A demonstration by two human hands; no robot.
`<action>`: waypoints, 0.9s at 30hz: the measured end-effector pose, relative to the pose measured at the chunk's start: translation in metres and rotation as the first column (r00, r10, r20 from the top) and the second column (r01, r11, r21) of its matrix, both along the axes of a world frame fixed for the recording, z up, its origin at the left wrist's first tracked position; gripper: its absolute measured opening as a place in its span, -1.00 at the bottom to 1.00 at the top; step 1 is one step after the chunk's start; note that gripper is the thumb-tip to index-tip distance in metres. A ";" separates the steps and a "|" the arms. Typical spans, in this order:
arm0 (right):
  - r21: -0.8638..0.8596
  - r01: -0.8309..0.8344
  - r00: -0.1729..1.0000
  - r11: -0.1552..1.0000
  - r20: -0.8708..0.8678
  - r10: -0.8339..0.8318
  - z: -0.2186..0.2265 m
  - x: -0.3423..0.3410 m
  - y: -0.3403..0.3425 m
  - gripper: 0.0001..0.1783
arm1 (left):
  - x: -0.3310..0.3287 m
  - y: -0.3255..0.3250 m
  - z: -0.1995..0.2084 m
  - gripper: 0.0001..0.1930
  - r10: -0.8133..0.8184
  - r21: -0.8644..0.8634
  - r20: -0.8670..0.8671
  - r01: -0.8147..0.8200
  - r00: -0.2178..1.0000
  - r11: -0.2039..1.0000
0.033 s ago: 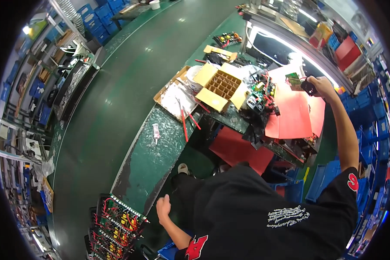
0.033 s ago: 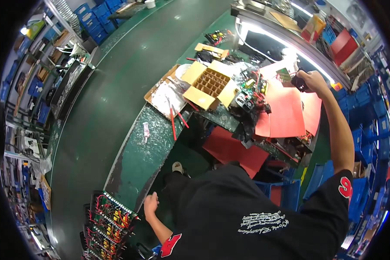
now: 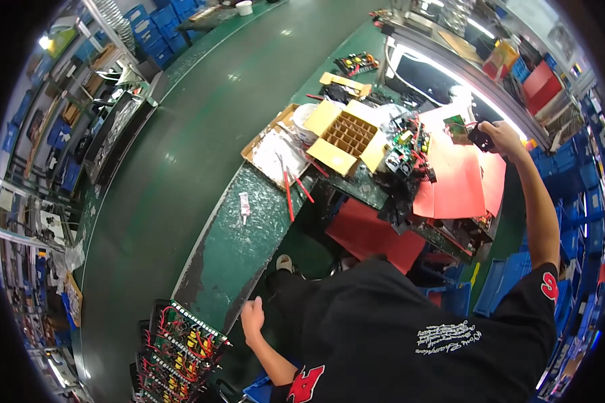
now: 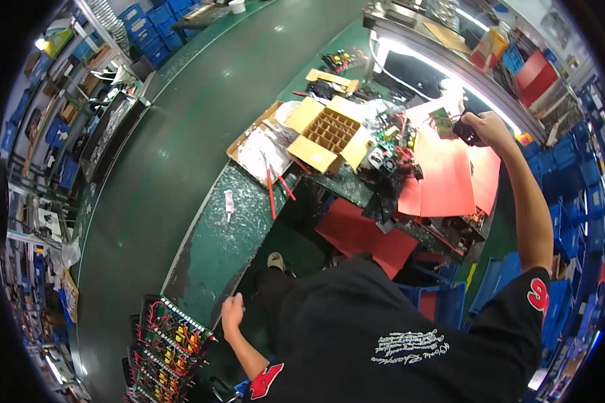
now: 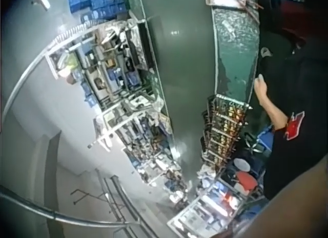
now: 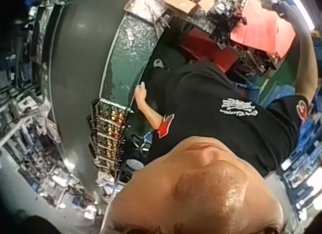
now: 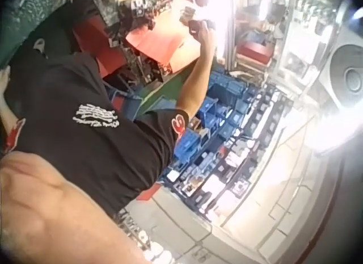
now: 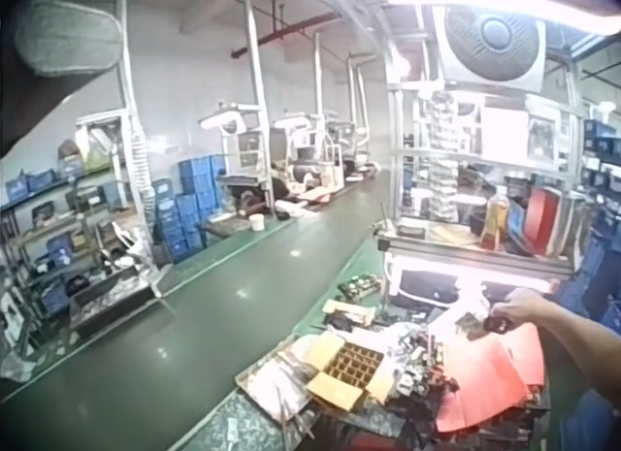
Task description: Assembling electronic components on a circuit board, including installing cooling fans and connecting wiring.
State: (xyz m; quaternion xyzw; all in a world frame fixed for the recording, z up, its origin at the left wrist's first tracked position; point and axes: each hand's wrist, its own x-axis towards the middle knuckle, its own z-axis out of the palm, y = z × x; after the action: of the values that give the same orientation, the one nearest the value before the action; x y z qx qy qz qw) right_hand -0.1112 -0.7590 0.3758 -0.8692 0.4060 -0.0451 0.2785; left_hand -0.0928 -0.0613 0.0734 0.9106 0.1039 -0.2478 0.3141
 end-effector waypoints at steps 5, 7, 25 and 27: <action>0.021 -0.249 0.968 0.968 -0.023 0.249 0.067 0.037 0.112 -0.59 | 0.044 -0.060 0.053 -0.60 0.066 -0.450 0.106 -0.011 0.992 0.893; -0.011 -0.375 0.927 0.927 -0.023 0.375 0.068 0.057 0.154 -0.60 | 0.063 -0.080 0.050 -0.66 0.026 -0.645 -0.017 -0.031 1.000 0.764; -0.158 -0.931 0.351 0.330 -0.134 0.927 -0.145 0.179 0.517 -0.41 | 0.211 0.072 -0.004 -0.55 0.575 -0.824 -0.077 -0.377 0.815 0.423; -0.143 -0.914 0.397 0.381 -0.118 0.910 -0.186 0.163 0.530 -0.44 | 0.210 0.089 -0.019 -0.58 0.571 -0.801 -0.013 -0.351 0.821 0.485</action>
State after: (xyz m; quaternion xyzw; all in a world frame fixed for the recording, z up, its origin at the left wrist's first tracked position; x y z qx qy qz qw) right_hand 0.0515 -0.2290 0.1899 -0.9712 -0.1412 0.0862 0.1717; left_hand 0.1170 0.0278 0.0547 0.6448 0.1881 -0.0538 0.7389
